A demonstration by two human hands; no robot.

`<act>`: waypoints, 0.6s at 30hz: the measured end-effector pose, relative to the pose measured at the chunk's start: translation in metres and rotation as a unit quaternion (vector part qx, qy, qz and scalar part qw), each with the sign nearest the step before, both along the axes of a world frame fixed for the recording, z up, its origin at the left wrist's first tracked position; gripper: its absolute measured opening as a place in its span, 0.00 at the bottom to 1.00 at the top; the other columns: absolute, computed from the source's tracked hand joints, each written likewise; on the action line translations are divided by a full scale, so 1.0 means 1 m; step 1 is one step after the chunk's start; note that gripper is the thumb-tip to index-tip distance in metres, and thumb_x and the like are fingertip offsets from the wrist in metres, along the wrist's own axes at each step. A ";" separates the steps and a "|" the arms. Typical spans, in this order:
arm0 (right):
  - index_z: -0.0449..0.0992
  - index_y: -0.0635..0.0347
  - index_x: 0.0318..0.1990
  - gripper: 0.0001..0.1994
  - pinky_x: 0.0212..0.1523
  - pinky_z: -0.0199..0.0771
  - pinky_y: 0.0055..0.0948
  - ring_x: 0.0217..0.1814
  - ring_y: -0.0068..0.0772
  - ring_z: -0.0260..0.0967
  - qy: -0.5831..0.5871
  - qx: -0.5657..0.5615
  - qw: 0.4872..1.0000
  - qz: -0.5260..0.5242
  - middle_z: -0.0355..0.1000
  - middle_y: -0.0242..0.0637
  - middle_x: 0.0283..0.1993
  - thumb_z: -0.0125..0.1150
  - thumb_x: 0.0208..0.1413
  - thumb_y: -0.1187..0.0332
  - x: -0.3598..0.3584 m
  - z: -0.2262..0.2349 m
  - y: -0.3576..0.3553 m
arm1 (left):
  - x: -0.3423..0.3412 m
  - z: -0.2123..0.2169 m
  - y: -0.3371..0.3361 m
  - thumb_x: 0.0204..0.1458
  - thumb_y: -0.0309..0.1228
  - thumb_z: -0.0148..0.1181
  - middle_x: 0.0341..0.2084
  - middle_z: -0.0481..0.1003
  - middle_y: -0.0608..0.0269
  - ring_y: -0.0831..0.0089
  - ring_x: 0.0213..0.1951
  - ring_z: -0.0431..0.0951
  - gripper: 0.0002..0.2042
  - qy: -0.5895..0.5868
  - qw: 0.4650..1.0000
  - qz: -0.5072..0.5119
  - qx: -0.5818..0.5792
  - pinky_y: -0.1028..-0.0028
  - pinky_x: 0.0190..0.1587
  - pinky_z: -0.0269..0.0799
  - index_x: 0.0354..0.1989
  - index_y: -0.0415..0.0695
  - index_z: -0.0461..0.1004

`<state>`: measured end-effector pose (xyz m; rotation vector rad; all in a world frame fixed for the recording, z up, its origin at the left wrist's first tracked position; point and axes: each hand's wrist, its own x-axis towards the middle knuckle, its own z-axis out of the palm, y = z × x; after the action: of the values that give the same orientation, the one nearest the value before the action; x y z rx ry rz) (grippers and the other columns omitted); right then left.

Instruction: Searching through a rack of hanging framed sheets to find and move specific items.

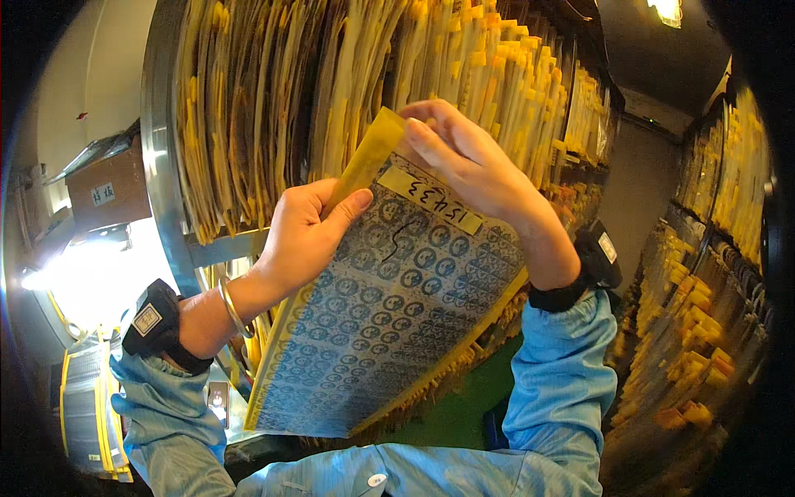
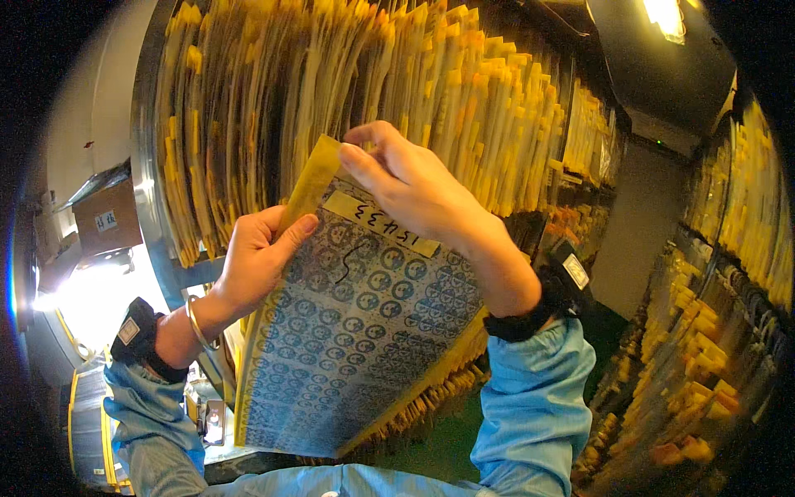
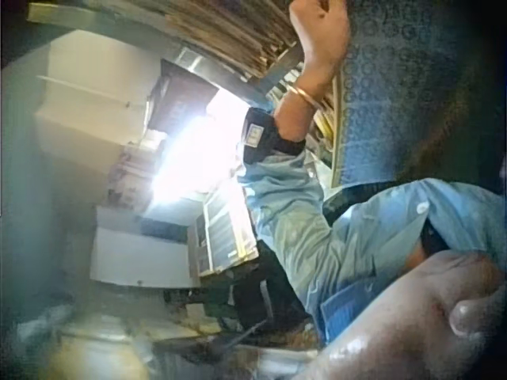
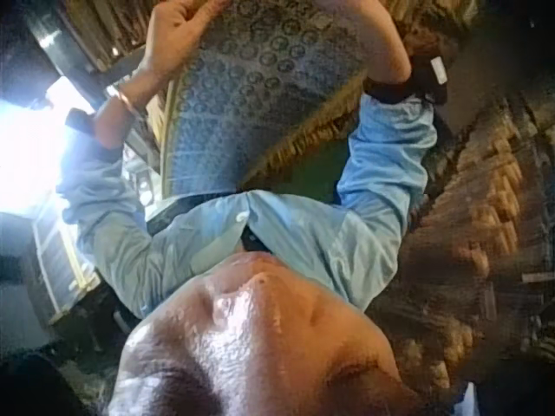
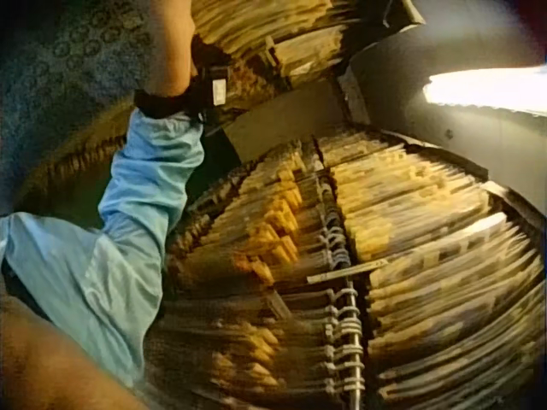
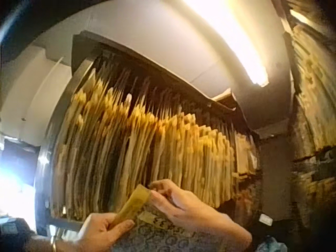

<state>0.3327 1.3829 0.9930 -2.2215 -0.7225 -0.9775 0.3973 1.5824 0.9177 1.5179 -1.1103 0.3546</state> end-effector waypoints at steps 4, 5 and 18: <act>0.68 0.65 0.48 0.21 0.34 0.69 0.34 0.33 0.34 0.70 -0.035 -0.033 0.998 0.044 0.73 0.46 0.31 0.50 0.61 0.52 0.024 0.012 -0.011 | -0.004 0.008 -0.028 0.58 0.34 0.56 0.21 0.69 0.78 0.90 0.25 0.62 0.12 -0.027 0.999 0.039 -0.005 0.82 0.25 0.57 0.31 0.36 0.75; 0.69 0.65 0.47 0.21 0.33 0.69 0.35 0.31 0.36 0.70 -0.036 -0.050 0.997 0.040 0.73 0.46 0.30 0.50 0.61 0.53 0.028 0.016 -0.015 | -0.004 0.008 -0.035 0.58 0.34 0.56 0.21 0.69 0.79 0.90 0.25 0.62 0.12 -0.026 0.998 0.059 0.002 0.82 0.25 0.57 0.31 0.36 0.74; 0.74 0.66 0.27 0.19 0.20 0.54 0.22 0.20 0.14 0.53 -0.005 -0.084 0.993 0.077 0.60 0.23 0.17 0.55 0.59 0.57 0.059 0.041 -0.059 | 0.011 0.012 -0.097 0.58 0.35 0.55 0.18 0.68 0.78 0.89 0.22 0.62 0.12 -0.013 0.995 0.093 -0.040 0.81 0.23 0.57 0.28 0.39 0.74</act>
<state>0.3916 1.3243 1.0339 -2.2659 -0.9969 -0.8803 0.4083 1.4851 0.9301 1.5540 -0.9650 0.5420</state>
